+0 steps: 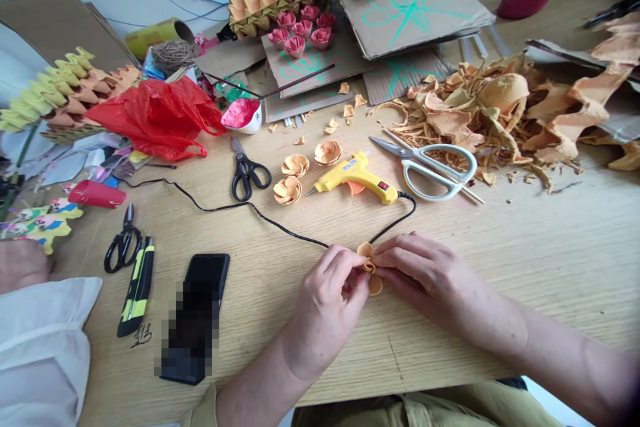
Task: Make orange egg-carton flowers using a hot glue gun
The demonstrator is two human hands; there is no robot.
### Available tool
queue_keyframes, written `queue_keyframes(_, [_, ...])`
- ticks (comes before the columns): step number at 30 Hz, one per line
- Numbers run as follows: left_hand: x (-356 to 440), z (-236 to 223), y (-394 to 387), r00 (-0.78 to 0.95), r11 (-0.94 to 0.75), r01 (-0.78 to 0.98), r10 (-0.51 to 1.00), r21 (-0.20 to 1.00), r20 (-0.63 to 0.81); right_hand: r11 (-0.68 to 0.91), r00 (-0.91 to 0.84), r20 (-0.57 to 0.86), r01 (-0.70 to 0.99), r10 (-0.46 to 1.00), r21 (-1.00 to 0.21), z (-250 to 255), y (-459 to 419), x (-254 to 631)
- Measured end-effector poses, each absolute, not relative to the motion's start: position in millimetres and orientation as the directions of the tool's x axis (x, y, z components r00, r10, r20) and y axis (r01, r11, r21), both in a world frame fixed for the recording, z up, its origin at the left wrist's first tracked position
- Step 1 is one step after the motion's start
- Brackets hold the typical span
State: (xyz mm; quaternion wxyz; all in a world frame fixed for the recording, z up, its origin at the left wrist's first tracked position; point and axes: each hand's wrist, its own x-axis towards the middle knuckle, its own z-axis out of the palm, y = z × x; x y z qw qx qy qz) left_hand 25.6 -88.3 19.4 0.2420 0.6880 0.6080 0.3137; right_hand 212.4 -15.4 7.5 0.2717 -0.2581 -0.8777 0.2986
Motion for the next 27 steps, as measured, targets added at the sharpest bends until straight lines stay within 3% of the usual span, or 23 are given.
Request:
queue_keyframes(9, [25.0, 20.4, -83.8, 0.004, -0.046, 0.597, 0.999, 0.801, 0.054, 0.672, -0.704, 0.313, 0.308, 0.637, -0.673, 7.3, -15.5, 210.7])
queue_keyframes(27, [24.8, 14.5, -82.3, 0.008, -0.064, 0.626, 0.997, 0.777, 0.076, 0.718, -0.716, 0.353, 0.293, 0.603, -0.632, 4.2, -13.3, 209.7])
